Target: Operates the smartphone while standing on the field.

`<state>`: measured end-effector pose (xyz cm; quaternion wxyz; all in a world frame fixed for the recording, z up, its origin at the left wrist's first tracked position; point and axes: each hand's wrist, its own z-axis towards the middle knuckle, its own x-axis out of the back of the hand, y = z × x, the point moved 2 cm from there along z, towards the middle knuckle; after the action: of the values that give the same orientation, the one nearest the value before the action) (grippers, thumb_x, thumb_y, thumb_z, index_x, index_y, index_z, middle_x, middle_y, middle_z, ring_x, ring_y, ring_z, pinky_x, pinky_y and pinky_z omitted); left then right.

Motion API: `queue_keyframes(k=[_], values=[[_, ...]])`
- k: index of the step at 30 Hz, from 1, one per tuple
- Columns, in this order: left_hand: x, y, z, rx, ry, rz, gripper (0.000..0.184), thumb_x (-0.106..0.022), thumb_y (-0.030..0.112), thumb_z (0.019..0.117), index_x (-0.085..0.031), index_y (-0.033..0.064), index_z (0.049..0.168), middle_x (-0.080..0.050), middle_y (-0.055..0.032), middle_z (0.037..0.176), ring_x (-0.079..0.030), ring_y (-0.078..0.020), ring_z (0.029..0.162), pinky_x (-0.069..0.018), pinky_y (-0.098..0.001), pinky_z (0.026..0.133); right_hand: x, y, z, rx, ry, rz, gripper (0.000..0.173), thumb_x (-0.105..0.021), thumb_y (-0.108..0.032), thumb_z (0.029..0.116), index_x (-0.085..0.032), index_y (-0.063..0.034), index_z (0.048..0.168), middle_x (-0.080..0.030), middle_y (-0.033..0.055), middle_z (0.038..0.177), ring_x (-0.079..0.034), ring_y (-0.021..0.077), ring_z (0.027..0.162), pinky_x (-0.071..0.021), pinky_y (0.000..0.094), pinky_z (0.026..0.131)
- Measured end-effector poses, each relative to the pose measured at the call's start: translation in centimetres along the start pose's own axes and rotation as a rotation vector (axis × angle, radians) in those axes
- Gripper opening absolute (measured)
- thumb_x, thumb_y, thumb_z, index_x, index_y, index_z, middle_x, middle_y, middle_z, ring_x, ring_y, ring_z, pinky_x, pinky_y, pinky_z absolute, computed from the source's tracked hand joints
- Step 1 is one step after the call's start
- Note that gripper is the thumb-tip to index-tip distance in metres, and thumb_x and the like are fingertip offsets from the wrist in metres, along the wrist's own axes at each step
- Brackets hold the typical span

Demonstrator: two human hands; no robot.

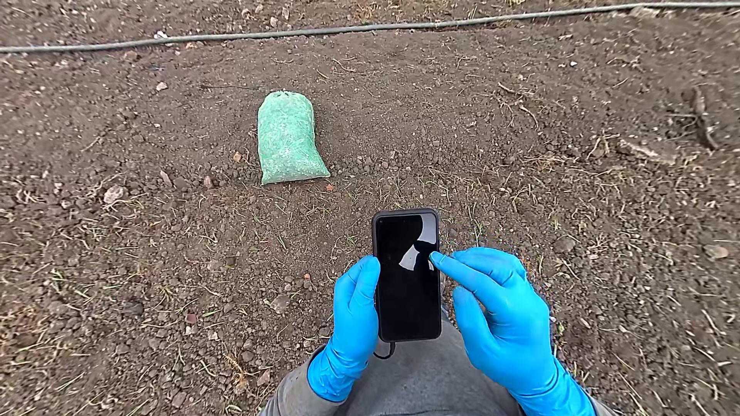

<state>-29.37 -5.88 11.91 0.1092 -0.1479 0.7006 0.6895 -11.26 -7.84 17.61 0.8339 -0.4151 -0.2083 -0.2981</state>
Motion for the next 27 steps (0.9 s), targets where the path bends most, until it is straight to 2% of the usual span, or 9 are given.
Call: queue_keyframes(k=[8, 15, 21, 24, 26, 27], values=[[0.02, 0.03, -0.01, 0.01, -0.003, -0.005, 0.043, -0.041, 0.031, 0.1107, -0.073, 0.0056, 0.098, -0.073, -0.0116, 0.086, -0.073, -0.0187, 0.08, -0.0638, -0.038, 0.076, -0.37, -0.13, -0.29, 0.029, -0.015, 0.017, 0.035, -0.049, -0.023, 0.101, -0.077, -0.0248, 0.122, -0.065, -0.0074, 0.087, -0.058, 0.0059, 0.096, -0.0435, 0.032, 0.094], [0.1, -0.03, -0.04, 0.009, 0.001, -0.004, 0.043, -0.041, 0.032, 0.1106, -0.073, 0.0055, 0.098, -0.073, -0.0118, 0.087, -0.073, -0.0192, 0.081, -0.0637, -0.0382, 0.077, -0.51, -0.19, -0.37, 0.012, -0.001, 0.013, 0.034, -0.05, -0.021, 0.1, -0.078, -0.0231, 0.119, -0.065, -0.0073, 0.084, -0.058, 0.0058, 0.093, -0.044, 0.0309, 0.091], [0.17, -0.12, -0.15, 0.004, -0.003, -0.002, 0.043, -0.041, 0.032, 0.1105, -0.073, 0.0058, 0.097, -0.073, -0.0114, 0.087, -0.073, -0.0189, 0.081, -0.0637, -0.038, 0.077, -0.3, -0.09, -0.53, -0.017, 0.007, 0.016, 0.034, -0.05, -0.022, 0.1004, -0.079, -0.0221, 0.118, -0.066, -0.0073, 0.085, -0.059, 0.0053, 0.094, -0.0449, 0.0302, 0.093], [0.07, -0.16, -0.2, 0.004, -0.008, -0.008, 0.043, -0.04, 0.032, 0.1108, -0.073, 0.0054, 0.097, -0.073, -0.0118, 0.086, -0.073, -0.0189, 0.081, -0.0637, -0.0382, 0.077, -0.34, -0.18, -0.48, -0.005, 0.019, -0.021, 0.033, -0.05, -0.022, 0.1004, -0.078, -0.0233, 0.118, -0.069, -0.0067, 0.093, -0.06, 0.0078, 0.102, -0.0451, 0.0338, 0.096], [-0.04, -0.13, -0.25, 0.011, -0.008, -0.003, 0.044, -0.041, 0.032, 0.1106, -0.073, 0.0052, 0.098, -0.073, -0.0121, 0.087, -0.074, -0.019, 0.081, -0.0639, -0.0384, 0.077, -0.34, -0.38, -0.29, 0.011, 0.011, -0.079, 0.034, -0.05, -0.023, 0.1007, -0.078, -0.0248, 0.12, -0.07, -0.0044, 0.11, -0.057, 0.0129, 0.119, -0.0417, 0.0395, 0.104], [-0.09, -0.15, -0.27, 0.012, -0.013, -0.002, 0.044, -0.041, 0.032, 0.1106, -0.073, 0.0052, 0.099, -0.073, -0.0121, 0.087, -0.074, -0.0189, 0.081, -0.0639, -0.0383, 0.077, -0.35, -0.48, -0.17, 0.022, -0.005, -0.107, 0.034, -0.05, -0.023, 0.1006, -0.077, -0.0253, 0.121, -0.069, -0.0025, 0.123, -0.053, 0.0163, 0.128, -0.0384, 0.0421, 0.108]])
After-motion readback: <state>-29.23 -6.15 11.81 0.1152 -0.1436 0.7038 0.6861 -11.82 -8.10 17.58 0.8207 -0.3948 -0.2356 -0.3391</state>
